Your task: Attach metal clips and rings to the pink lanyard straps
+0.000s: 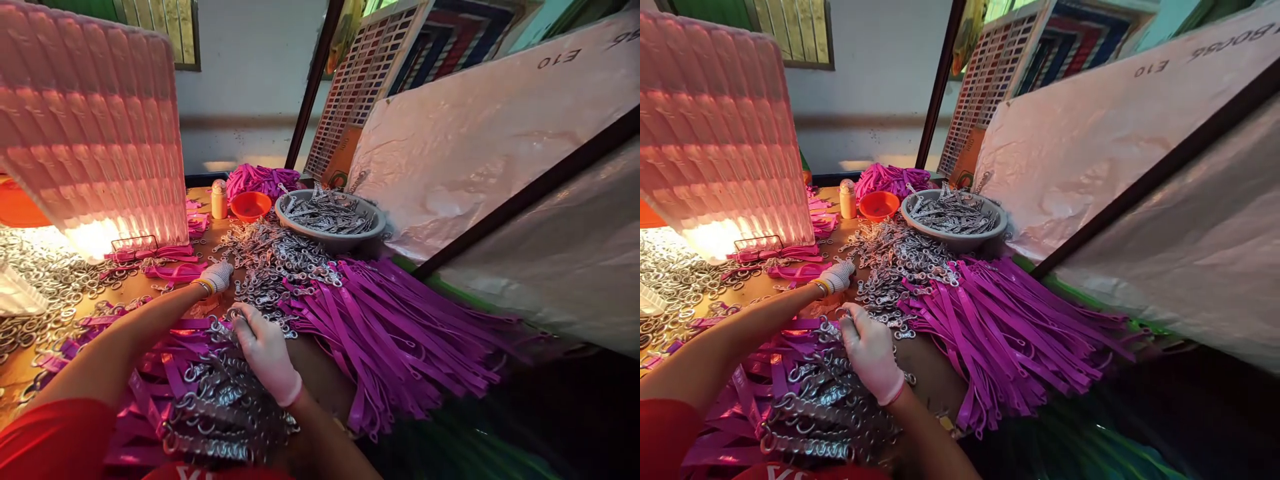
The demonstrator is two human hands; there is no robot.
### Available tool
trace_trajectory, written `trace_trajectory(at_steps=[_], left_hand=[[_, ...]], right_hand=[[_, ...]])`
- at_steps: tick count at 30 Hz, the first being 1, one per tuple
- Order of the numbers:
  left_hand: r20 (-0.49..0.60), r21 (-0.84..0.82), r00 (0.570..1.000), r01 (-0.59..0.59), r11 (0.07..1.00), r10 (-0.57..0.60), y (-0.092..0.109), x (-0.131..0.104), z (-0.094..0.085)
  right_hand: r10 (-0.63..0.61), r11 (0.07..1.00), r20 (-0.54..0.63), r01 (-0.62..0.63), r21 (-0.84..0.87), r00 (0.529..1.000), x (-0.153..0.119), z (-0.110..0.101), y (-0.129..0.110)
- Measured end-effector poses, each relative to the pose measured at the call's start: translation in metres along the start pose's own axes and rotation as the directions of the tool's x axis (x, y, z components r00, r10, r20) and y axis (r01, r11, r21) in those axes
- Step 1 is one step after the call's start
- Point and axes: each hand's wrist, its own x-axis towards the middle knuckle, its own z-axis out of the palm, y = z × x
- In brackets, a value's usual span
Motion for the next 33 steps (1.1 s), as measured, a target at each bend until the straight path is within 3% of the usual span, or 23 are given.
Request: trace_trajectory(at_steps=[5, 10, 11, 13, 15, 18, 21, 24, 26, 27, 30, 33], left_hand=[[-0.018, -0.202, 1.000, 0.011, 0.979, -0.015, -0.005, -0.033, -0.029], [-0.036, -0.529, 0.999, -0.040, 0.847, 0.025, -0.011, -0.114, -0.054], [-0.039, -0.632, 0.998, -0.060, 0.773, 0.045, -0.012, -0.134, -0.055], [-0.059, -0.855, 0.995, -0.092, 0.511, 0.080, -0.013, -0.174, -0.055], [-0.084, -0.963, 0.995, -0.094, 0.253, 0.050, -0.014, -0.208, -0.049], [-0.116, -0.987, 0.993, -0.113, 0.116, -0.019, -0.015, -0.244, -0.035], [-0.179, -0.972, 0.983, -0.169, 0.161, -0.048, -0.015, -0.259, -0.025], [-0.240, -0.871, 0.966, -0.170, 0.460, -0.097, -0.012, -0.261, -0.025], [-0.307, -0.718, 0.950, -0.193, 0.669, -0.055, -0.012, -0.260, -0.027], [-0.331, -0.645, 0.944, -0.221, 0.731, -0.007, -0.014, -0.259, -0.027], [-0.307, -0.586, 0.945, -0.280, 0.760, 0.111, -0.024, -0.258, -0.021], [-0.259, -0.708, 0.961, -0.256, 0.659, 0.096, -0.039, -0.261, -0.009]], right_hand=[[-0.012, 0.998, -0.023, 0.011, -0.057, 1.000, -0.001, -0.004, 0.000], [-0.126, 0.992, -0.044, 0.124, -0.032, 0.991, 0.008, -0.003, -0.007], [-0.162, 0.987, -0.035, 0.162, -0.014, 0.986, 0.010, -0.001, -0.009], [-0.218, 0.976, 0.000, 0.218, 0.003, 0.976, 0.015, 0.004, -0.015], [-0.254, 0.967, 0.043, 0.255, -0.023, 0.966, 0.017, 0.011, -0.023], [-0.292, 0.940, 0.106, 0.305, -0.152, 0.951, 0.015, 0.021, -0.038], [-0.301, 0.855, 0.218, 0.364, -0.371, 0.928, 0.010, 0.027, -0.054], [-0.288, 0.727, 0.309, 0.417, -0.546, 0.906, 0.006, 0.030, -0.063], [-0.288, 0.663, 0.331, 0.437, -0.608, 0.899, 0.004, 0.032, -0.065], [-0.290, 0.642, 0.337, 0.443, -0.626, 0.896, 0.003, 0.033, -0.066], [-0.296, 0.612, 0.350, 0.457, -0.645, 0.889, 0.002, 0.036, -0.069], [-0.285, 0.630, 0.360, 0.457, -0.628, 0.888, 0.004, 0.035, -0.076]])
